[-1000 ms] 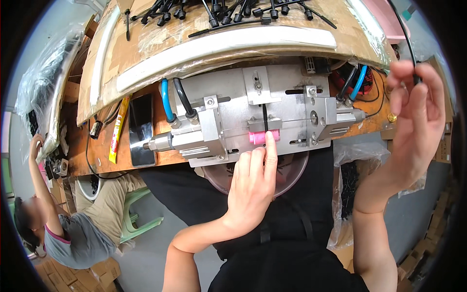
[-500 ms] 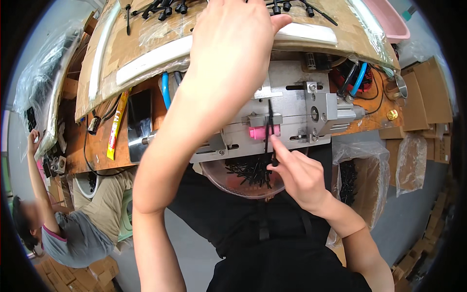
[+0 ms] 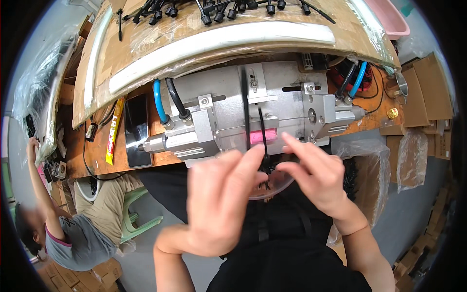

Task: The person repeatedly picks up black cable ties from a pile on a cardboard box and inserts them into a pink fixture on a metal machine. They then pull the ties through the fixture and place the processed ties onto the box. The task is performed continuously by hand throughout the clip.

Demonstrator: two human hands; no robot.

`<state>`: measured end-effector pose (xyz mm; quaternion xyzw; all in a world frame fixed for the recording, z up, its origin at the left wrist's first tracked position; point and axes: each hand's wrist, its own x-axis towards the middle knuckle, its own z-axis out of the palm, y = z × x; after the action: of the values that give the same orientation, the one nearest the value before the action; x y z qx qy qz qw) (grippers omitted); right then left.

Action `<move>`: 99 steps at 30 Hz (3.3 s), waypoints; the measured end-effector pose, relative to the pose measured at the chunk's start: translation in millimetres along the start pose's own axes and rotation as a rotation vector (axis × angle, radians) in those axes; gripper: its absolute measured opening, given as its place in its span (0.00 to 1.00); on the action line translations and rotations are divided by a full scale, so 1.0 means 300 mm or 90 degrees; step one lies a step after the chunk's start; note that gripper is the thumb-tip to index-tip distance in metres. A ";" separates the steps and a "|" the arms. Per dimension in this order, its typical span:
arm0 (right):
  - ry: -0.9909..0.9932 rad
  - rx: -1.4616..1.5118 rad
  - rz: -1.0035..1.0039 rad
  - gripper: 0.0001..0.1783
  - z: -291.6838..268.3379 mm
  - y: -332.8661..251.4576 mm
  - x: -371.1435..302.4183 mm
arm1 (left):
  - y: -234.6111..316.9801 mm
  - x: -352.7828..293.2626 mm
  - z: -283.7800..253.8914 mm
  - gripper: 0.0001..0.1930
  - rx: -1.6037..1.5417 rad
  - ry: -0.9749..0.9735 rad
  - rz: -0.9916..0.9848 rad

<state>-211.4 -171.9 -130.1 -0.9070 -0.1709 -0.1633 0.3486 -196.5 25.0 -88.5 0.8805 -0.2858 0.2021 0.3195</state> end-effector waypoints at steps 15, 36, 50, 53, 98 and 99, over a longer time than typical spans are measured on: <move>0.113 0.072 0.062 0.19 -0.082 -0.003 0.004 | 0.013 -0.086 0.215 0.39 0.093 -0.179 -0.096; -0.123 -0.352 -0.304 0.06 -0.189 0.047 0.780 | -0.313 0.380 -0.138 0.15 0.081 -0.085 0.007; 0.097 0.230 -0.183 0.23 -0.285 -0.030 0.655 | -0.002 -0.130 0.229 0.37 0.184 -0.149 -0.017; 0.080 0.355 -0.123 0.19 -0.373 -0.007 0.593 | -0.006 -0.107 0.238 0.37 0.192 -0.155 -0.027; -0.164 -0.421 -0.245 0.10 -0.194 -0.005 0.736 | 0.012 -0.116 0.229 0.42 0.086 -0.131 -0.101; -0.130 -0.373 -0.251 0.10 -0.202 -0.005 0.729 | 0.014 -0.116 0.235 0.41 0.099 -0.142 -0.098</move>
<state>-28.5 -169.8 4.3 -0.9297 -0.3222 -0.1779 0.0167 -213.3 -12.5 -155.8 0.9389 -0.2349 0.0992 0.2313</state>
